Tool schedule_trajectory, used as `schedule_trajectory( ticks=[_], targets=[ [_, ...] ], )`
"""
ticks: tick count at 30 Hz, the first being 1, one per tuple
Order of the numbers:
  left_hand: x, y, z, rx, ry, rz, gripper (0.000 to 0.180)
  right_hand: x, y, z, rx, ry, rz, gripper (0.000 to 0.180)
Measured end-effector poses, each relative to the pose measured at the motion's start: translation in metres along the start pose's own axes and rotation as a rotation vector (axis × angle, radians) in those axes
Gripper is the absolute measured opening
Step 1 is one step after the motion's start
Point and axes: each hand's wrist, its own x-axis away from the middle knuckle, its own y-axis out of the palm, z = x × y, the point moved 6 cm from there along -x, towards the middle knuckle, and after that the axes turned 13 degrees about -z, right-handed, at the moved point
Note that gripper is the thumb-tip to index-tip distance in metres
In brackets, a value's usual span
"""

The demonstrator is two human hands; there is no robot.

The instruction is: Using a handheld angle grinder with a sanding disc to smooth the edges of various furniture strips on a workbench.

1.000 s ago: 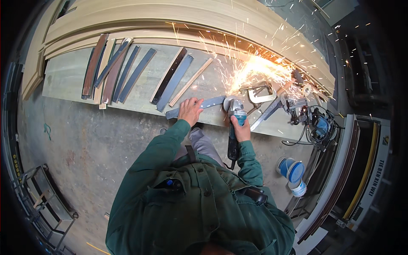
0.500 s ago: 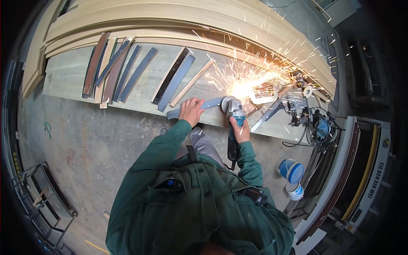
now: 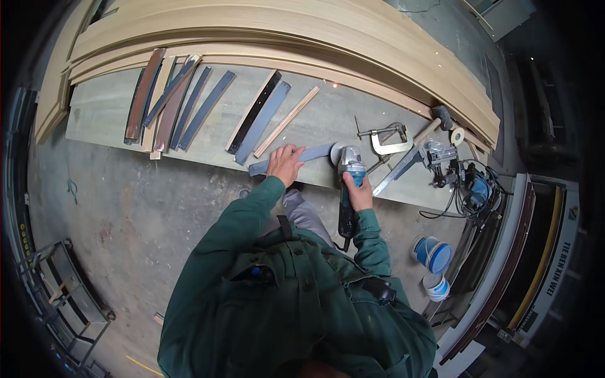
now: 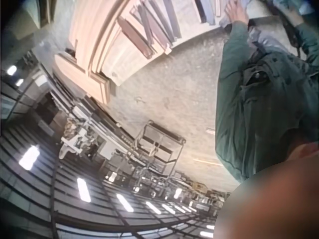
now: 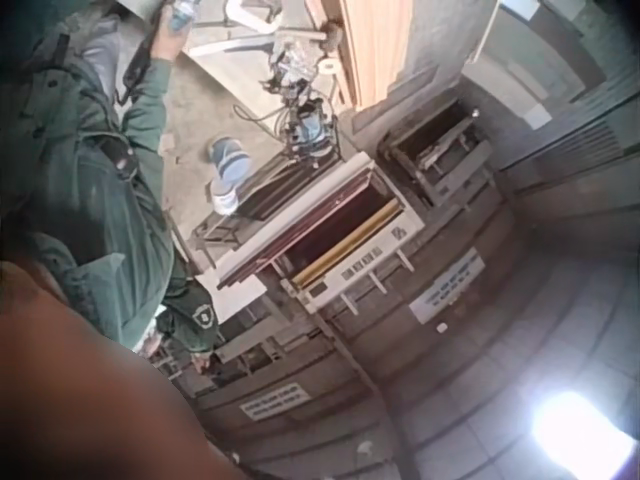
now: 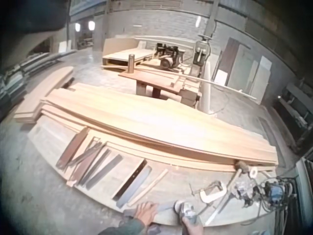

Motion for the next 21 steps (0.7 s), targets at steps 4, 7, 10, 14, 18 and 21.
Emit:
schedule_trajectory(
  ticks=[4,7,10,14,18,21],
  targets=[
    [0.001,0.0,0.0,0.015,-0.015,0.0,0.045,-0.005,0.006,-0.008,0.066,-0.024,-0.023,0.066],
    [0.0,0.001,0.0,0.013,-0.021,-0.008,0.046,-0.004,0.003,0.001,0.148,0.037,0.002,0.065],
    [0.0,0.001,0.001,0.005,-0.01,-0.006,0.046,-0.004,0.001,0.008,0.221,0.08,0.039,0.068],
    [0.001,0.002,-0.002,0.01,-0.001,0.001,0.046,-0.004,0.007,-0.002,-0.01,-0.029,-0.003,0.066],
    [0.0,0.002,-0.001,0.003,-0.016,-0.016,0.044,-0.004,-0.003,0.006,0.146,0.027,0.042,0.06],
    [0.0,0.001,-0.002,0.002,-0.008,-0.013,0.044,-0.007,-0.007,0.009,0.056,-0.058,0.057,0.061]
  ],
)
